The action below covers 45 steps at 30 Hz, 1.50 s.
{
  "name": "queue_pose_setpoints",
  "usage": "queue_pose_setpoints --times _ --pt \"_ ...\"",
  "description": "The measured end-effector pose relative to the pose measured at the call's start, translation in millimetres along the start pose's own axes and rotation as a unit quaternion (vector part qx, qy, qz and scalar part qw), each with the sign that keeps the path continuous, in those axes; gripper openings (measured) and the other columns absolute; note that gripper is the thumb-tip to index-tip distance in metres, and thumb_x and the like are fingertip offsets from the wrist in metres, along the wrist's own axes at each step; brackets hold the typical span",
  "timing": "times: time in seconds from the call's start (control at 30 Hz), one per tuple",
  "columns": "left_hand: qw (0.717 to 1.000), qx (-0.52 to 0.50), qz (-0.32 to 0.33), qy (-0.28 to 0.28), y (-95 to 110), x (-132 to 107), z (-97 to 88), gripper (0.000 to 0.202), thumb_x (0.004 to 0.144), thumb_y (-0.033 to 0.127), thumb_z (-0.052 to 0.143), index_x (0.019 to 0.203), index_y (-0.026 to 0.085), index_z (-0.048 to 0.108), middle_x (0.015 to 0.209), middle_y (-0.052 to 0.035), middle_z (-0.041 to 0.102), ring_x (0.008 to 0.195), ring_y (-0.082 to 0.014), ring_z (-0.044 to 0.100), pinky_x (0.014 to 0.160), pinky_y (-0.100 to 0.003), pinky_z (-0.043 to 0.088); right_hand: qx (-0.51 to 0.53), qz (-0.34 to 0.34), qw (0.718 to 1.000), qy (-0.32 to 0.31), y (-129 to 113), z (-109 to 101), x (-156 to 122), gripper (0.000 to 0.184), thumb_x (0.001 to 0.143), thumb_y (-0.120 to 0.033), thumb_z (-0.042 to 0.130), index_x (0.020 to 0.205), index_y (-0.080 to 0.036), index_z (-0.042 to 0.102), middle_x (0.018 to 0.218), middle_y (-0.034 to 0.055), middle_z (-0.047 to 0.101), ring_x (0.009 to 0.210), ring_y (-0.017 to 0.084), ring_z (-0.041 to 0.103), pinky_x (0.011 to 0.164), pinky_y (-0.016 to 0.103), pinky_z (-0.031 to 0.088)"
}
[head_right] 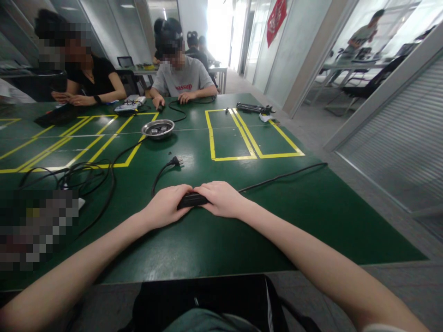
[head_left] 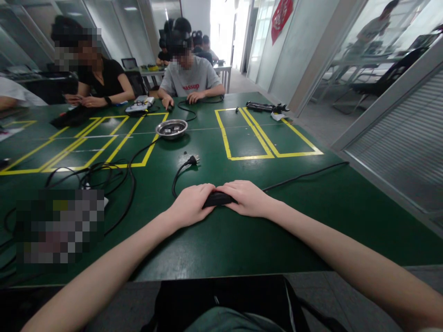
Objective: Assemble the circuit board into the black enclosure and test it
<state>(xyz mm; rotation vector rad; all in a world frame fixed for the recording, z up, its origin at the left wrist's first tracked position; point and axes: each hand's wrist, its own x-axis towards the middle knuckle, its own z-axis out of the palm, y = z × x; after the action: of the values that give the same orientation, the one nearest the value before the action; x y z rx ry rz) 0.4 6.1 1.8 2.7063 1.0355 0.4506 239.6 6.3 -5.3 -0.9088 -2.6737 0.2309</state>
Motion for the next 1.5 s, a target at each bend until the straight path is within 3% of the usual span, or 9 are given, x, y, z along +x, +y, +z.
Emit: queue_pose_setpoints --times 0.57,0.67,0.77,0.87,0.97,1.1,1.2,1.33,1.5 --pt "0.997 0.034 0.065 -0.019 1.1 -1.0 -4.4 0.034 0.099 0.044 0.059 0.116 0.016 0.064 0.099 -0.0112 0.075 0.09 -0.0275 0.073 0.081 -0.037 0.053 -0.084 -0.058 0.994 0.034 -3.5 -4.0 -2.0 0.038 0.105 -0.048 0.051 0.109 -0.014 0.069 0.088 0.0101 0.072 0.079 0.023 0.066 0.074 0.034 0.043" --pt "0.999 -0.025 0.024 -0.006 4.8 -1.8 -9.0 0.046 0.093 0.055 0.063 0.12 0.017 0.066 0.102 -0.0099 0.075 0.089 -0.0265 0.072 0.079 -0.035 0.053 -0.123 -0.079 0.988 0.051 -1.2 -2.1 -3.2 0.042 0.108 -0.048 0.045 0.118 -0.014 0.067 0.097 0.0125 0.073 0.083 0.023 0.066 0.076 0.034 0.045" --pt "0.991 -0.112 -0.072 -0.026 8.0 -1.4 -15.4 0.041 0.105 0.047 0.04 0.104 0.021 0.071 0.093 -0.0042 0.076 0.082 -0.0217 0.07 0.073 -0.032 0.05 -0.16 -0.102 0.979 0.071 1.1 -1.6 -4.0 0.047 0.11 -0.047 0.037 0.13 -0.014 0.064 0.109 0.0153 0.073 0.088 0.023 0.066 0.077 0.035 0.046" --pt "0.973 -0.195 -0.11 -0.047 7.6 -0.7 -18.1 0.04 0.102 0.05 0.049 0.1 0.018 0.073 0.084 -0.0021 0.074 0.074 -0.0197 0.066 0.067 -0.03 0.049 -0.156 -0.108 0.978 0.083 2.7 -1.8 -4.7 0.046 0.11 -0.043 0.038 0.135 -0.014 0.063 0.115 0.0169 0.072 0.095 0.025 0.067 0.078 0.036 0.048" --pt "0.961 -0.259 -0.099 -0.013 5.0 -1.1 -14.8 0.034 0.095 0.047 0.064 0.107 0.017 0.073 0.095 -0.0039 0.076 0.082 -0.0202 0.068 0.072 -0.03 0.052 -0.109 -0.074 0.989 0.067 3.3 -1.6 -5.0 0.041 0.107 -0.038 0.048 0.141 -0.018 0.06 0.117 0.0144 0.072 0.097 0.025 0.068 0.079 0.035 0.05" --pt "0.984 -0.155 -0.061 0.06 2.4 -2.9 -8.0 0.029 0.086 0.04 0.079 0.103 0.018 0.069 0.096 -0.0054 0.073 0.087 -0.0221 0.067 0.08 -0.034 0.054 0.014 -0.03 0.998 0.048 1.5 -1.1 -4.3 0.05 0.098 -0.041 0.064 0.143 -0.022 0.057 0.112 0.0089 0.075 0.093 0.023 0.071 0.076 0.031 0.052" --pt "0.994 -0.072 -0.031 0.08 1.0 -3.9 -5.7 0.031 0.084 0.04 0.082 0.1 0.02 0.066 0.09 -0.0033 0.069 0.085 -0.0218 0.065 0.081 -0.035 0.052 0.088 0.017 0.993 0.075 -1.7 -1.7 -4.1 0.036 0.098 -0.039 0.065 0.13 -0.022 0.065 0.104 0.0066 0.076 0.085 0.02 0.072 0.076 0.03 0.053" --pt "0.995 -0.028 -0.014 0.094 -2.1 -3.8 -4.5 0.031 0.087 0.046 0.078 0.1 0.02 0.065 0.09 -0.0039 0.069 0.086 -0.023 0.065 0.08 -0.036 0.051 0.079 0.034 0.991 0.102 -3.5 -2.8 -5.3 0.027 0.098 -0.038 0.065 0.118 -0.02 0.069 0.098 0.0064 0.077 0.078 0.019 0.071 0.076 0.03 0.052" --pt "0.997 0.003 0.003 0.071 -5.5 -4.0 -3.0 0.031 0.096 0.049 0.065 0.101 0.019 0.066 0.089 -0.0059 0.071 0.084 -0.0232 0.065 0.079 -0.035 0.05 0.033 0.01 0.991 0.128 -0.8 -4.2 -6.9 0.033 0.102 -0.039 0.059 0.127 -0.019 0.066 0.105 0.0098 0.076 0.087 0.022 0.072 0.08 0.032 0.054"
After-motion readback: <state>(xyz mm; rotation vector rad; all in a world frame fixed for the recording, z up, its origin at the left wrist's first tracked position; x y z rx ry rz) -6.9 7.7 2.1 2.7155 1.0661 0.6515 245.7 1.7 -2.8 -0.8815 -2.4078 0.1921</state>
